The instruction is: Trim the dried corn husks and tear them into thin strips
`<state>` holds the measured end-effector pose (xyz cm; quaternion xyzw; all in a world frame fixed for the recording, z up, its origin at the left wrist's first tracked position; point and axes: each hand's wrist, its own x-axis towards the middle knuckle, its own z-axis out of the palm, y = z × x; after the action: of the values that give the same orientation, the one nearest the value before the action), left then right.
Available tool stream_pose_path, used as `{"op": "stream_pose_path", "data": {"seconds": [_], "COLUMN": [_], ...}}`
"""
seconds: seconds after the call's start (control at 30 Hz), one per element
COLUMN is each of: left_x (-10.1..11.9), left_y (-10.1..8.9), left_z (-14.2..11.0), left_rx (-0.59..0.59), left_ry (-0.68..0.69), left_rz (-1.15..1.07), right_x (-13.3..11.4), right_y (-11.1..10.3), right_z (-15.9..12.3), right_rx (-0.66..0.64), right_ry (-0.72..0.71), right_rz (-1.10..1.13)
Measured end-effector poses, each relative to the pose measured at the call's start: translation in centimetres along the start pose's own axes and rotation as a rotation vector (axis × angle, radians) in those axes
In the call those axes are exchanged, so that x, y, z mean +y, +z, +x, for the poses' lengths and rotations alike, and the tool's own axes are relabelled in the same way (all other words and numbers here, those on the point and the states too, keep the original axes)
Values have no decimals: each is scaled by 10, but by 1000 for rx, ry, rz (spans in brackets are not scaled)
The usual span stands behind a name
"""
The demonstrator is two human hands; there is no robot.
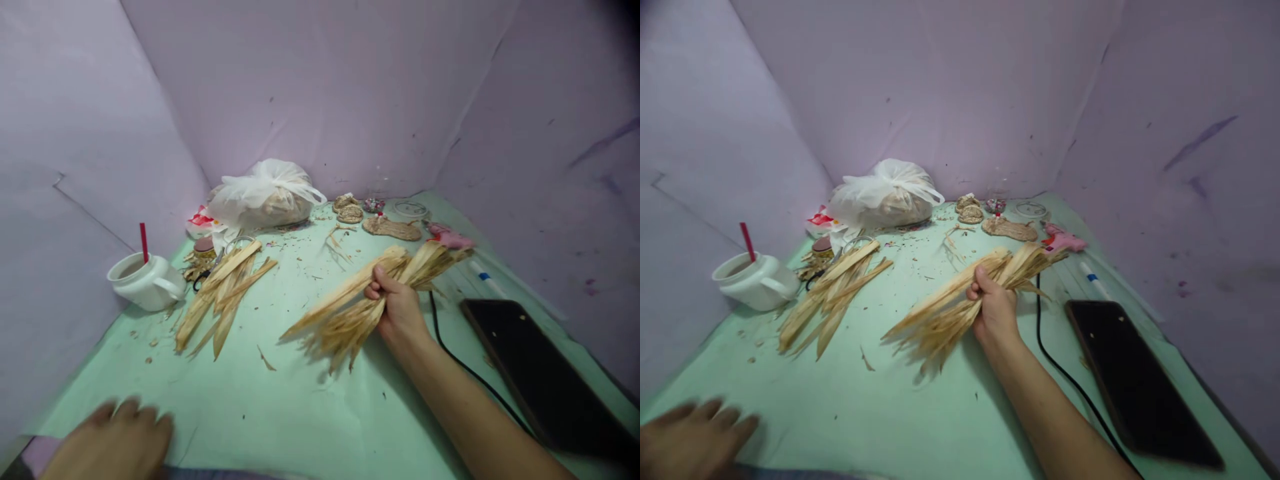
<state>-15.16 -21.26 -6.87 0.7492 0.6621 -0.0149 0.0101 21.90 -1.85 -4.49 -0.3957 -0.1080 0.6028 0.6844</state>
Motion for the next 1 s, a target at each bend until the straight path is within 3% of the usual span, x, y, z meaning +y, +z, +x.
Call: {"op": "stream_pose_path", "data": {"seconds": [0.07,0.17,0.23,0.3,0.33,0.37,0.47,0.53,0.7,0.83,1.0], "left_x": [34,103,139,163,171,177,189,194,193,185,183], "left_y": [-48,-103,-110,-96,-86,-76,-56,-50,-45,-43,-39], "left_z": [53,142,185,210,217,221,219,215,214,221,220], "left_rx": [37,301,314,335,315,225,-275,-491,-482,-375,-435], "left_ry": [145,273,345,235,179,128,21,-32,-209,-309,-229], "left_rz": [57,28,-168,-461,-643,-842,-1403,-1640,-1954,-1993,-1992], "right_x": [5,10,13,16,17,17,19,20,22,22,21], "right_y": [1,2,3,3,3,4,4,3,2,2,2], "right_z": [-4,-10,-14,-16,-17,-17,-17,-16,-13,-10,-10], "right_rx": [-47,-136,-189,-229,-244,-256,-285,-290,-217,-172,-199], "right_ry": [72,201,263,291,294,292,271,254,210,192,215], "right_rz": [-45,-139,-202,-251,-270,-284,-324,-355,-418,-408,-404]}}
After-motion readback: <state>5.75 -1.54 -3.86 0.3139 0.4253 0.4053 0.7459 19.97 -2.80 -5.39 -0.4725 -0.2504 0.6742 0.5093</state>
